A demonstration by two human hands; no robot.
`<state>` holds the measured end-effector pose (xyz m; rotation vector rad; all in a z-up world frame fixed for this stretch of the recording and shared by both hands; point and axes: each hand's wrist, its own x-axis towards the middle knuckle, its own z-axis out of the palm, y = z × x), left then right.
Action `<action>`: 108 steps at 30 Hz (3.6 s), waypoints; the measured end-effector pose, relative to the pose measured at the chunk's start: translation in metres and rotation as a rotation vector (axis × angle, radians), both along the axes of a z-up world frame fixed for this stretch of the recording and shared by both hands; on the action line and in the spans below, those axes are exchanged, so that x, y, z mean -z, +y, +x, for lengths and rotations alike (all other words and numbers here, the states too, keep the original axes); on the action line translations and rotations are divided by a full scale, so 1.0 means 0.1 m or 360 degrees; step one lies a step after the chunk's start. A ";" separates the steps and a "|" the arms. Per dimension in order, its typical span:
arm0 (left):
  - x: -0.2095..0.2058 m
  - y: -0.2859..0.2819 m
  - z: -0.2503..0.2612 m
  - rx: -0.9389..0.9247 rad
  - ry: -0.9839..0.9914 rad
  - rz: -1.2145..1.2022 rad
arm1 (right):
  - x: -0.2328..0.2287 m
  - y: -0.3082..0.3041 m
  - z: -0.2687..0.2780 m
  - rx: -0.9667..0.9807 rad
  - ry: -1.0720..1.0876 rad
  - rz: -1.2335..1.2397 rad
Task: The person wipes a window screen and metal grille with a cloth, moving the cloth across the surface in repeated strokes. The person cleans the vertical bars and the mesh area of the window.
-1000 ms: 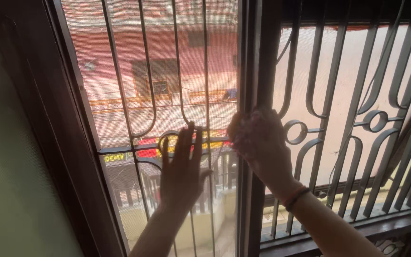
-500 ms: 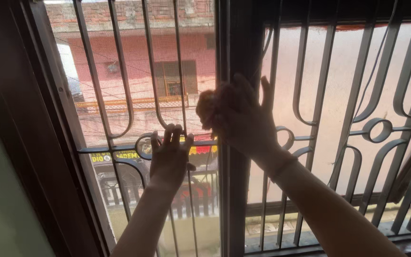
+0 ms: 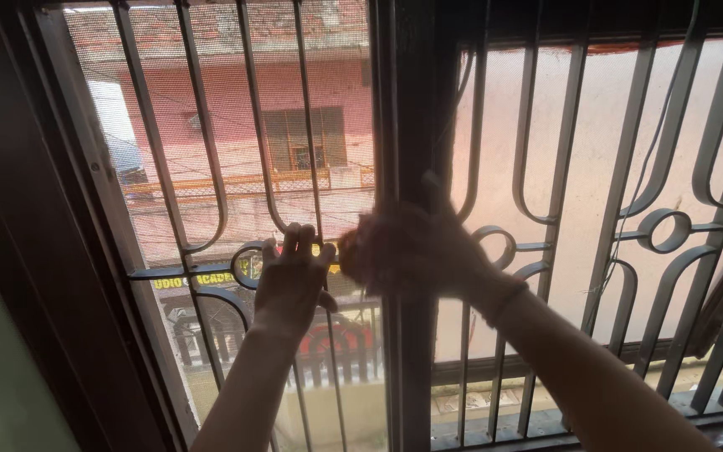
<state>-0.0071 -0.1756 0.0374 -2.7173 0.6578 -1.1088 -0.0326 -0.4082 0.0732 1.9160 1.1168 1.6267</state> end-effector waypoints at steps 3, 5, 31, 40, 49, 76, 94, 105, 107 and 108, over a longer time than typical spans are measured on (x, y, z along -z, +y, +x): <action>0.00 0.04 0.00 0.0055 -0.0023 -0.0031 | -0.30 0.03 -0.06 -0.0075 -0.0126 0.0280; 0.04 0.07 0.01 0.0119 -0.0099 -0.0070 | -0.27 0.09 -0.08 -0.0121 -0.0096 0.0462; 0.05 0.21 0.08 0.0123 -0.0240 0.0031 | 0.48 0.41 -0.34 0.0405 0.0062 0.0105; 0.07 0.24 0.11 -0.0013 -0.0271 0.0155 | -0.24 0.36 -0.23 0.0322 -0.0190 0.0309; 0.08 0.22 0.10 0.0078 -0.0264 0.0056 | 0.66 0.41 -0.36 0.0408 0.0142 0.0092; 0.18 0.02 0.10 0.0141 -0.0264 -0.0147 | 0.11 0.45 -0.23 -0.1955 0.1278 0.1528; -0.44 -0.62 -0.12 0.0704 -0.0485 -0.1052 | 0.38 -0.26 -0.42 -0.0304 0.0490 0.0992; -0.55 -1.39 0.01 0.0989 -0.0438 -0.1482 | 0.63 -0.57 -0.63 -0.0363 0.0309 0.0632; -0.36 -1.43 0.05 0.1047 -0.0412 -0.1535 | 0.61 -0.71 -0.58 -0.0159 0.0979 0.0730; -0.27 -1.43 0.08 0.1072 -0.0411 -0.1519 | 0.56 -0.78 -0.55 -0.0054 0.1312 0.0764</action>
